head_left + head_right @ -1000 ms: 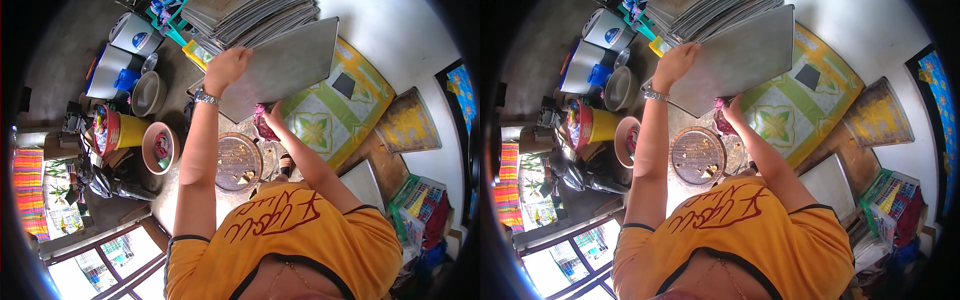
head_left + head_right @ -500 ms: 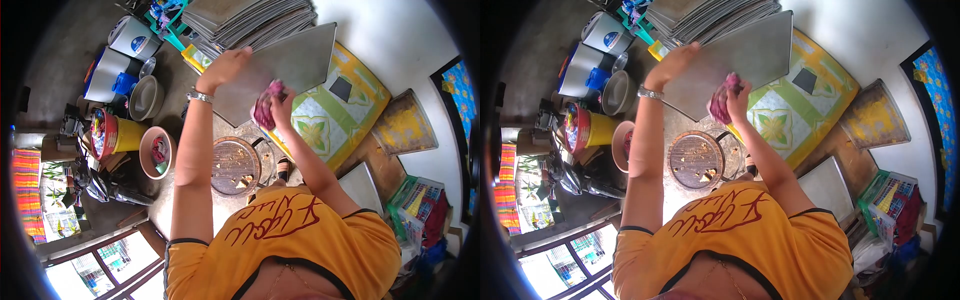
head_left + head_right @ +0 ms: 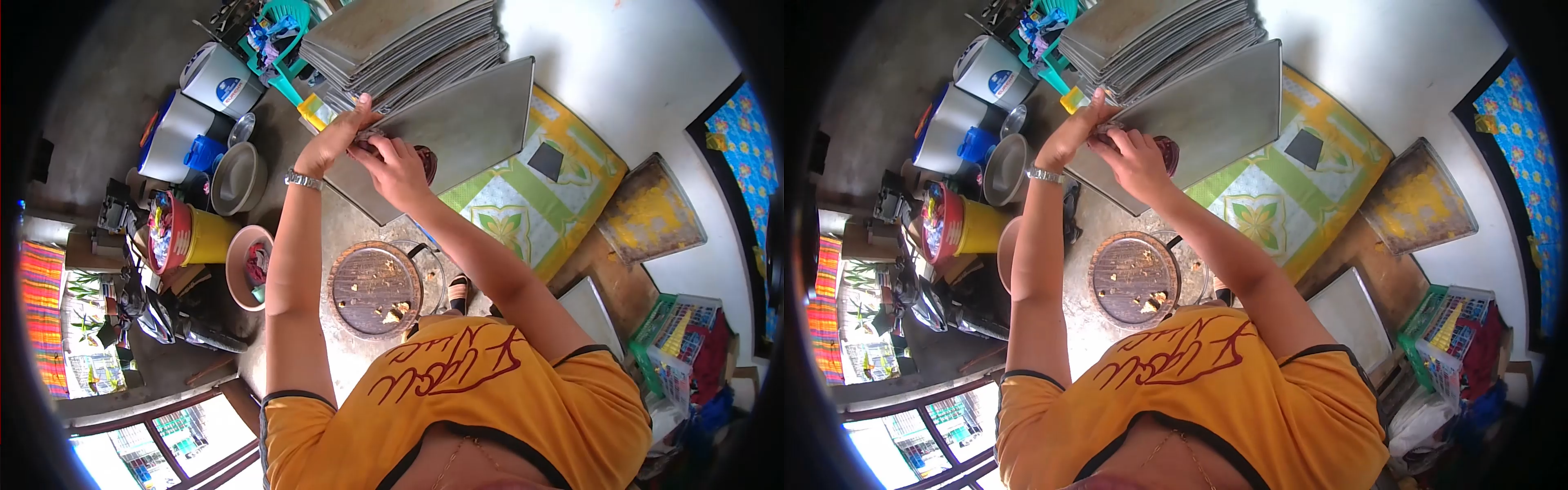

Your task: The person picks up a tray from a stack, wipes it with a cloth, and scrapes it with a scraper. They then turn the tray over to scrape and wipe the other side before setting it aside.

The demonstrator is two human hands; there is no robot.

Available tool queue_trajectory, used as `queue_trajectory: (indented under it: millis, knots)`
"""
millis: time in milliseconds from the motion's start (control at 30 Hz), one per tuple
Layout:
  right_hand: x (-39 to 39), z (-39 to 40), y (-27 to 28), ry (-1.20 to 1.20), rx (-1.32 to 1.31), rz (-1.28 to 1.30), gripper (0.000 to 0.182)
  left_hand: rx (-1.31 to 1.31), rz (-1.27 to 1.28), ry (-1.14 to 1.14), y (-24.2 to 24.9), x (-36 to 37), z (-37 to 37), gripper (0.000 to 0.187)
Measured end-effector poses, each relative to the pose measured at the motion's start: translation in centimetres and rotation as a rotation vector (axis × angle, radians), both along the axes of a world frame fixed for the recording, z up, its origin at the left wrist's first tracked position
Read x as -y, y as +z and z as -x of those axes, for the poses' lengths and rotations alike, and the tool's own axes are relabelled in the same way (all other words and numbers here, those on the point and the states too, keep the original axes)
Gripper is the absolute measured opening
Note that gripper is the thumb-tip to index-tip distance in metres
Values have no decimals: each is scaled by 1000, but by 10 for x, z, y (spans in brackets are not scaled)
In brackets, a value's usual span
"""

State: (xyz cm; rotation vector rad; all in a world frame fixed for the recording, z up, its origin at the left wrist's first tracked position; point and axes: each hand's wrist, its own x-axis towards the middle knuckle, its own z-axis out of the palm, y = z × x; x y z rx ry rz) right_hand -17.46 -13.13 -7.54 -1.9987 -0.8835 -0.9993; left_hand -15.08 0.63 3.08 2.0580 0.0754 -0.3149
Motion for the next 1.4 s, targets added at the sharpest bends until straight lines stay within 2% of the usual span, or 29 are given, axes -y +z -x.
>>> queue_trajectory:
  millis: [33, 133, 167, 267, 300, 467, 567, 667, 700, 733, 800, 933, 1000, 1200, 1300, 1400]
  knots:
    - [2, -2, 2, -6, 22, 13, 40, 43, 23, 53, -4, 0, 1, 84]
    - [27, -19, 5, -67, 63, 4, 39, 99, -61, -100, -13, -8, -5, 77]
    - [36, -28, 1, -110, 58, -30, 39, 244, -213, -113, -6, 2, 3, 61]
    - [70, -55, -10, -241, 31, -183, 41, 383, -571, -3, -6, 22, 23, 45]
    - [83, -62, -10, -281, 17, -207, 44, 416, -606, 32, -8, 25, 26, 38]
    - [134, -122, -23, -465, -96, -454, 39, 545, -721, 52, -14, 28, 29, 30]
    - [150, -136, -8, -488, -289, -610, 39, 625, -781, 69, -19, 30, 30, 24]
    - [135, -122, -10, -419, -234, -447, 40, 676, -801, 93, -19, 33, 30, 20]
    - [127, -110, -9, -331, -252, -392, 37, 687, -801, 102, -19, 34, 30, 19]
    - [121, -100, -7, -371, -99, -309, 37, 693, -800, 104, -19, 34, 29, 19]
    - [129, -105, -6, -350, -109, -305, 38, 696, -798, 108, -21, 33, 30, 20]
    - [162, -137, 2, -442, -236, -498, 34, 754, -799, 118, -22, 38, 34, 19]
    - [178, -156, 0, -550, -235, -485, 34, 759, -816, 111, -23, 39, 35, 19]
    - [178, -159, -1, -633, -372, -517, 31, 788, -818, 124, -24, 39, 33, 18]
    - [170, -156, -3, -619, -360, -511, 33, 804, -815, 134, -22, 42, 33, 18]
    - [182, -161, -3, -474, -263, -507, 35, 769, -814, 120, -21, 41, 35, 12]
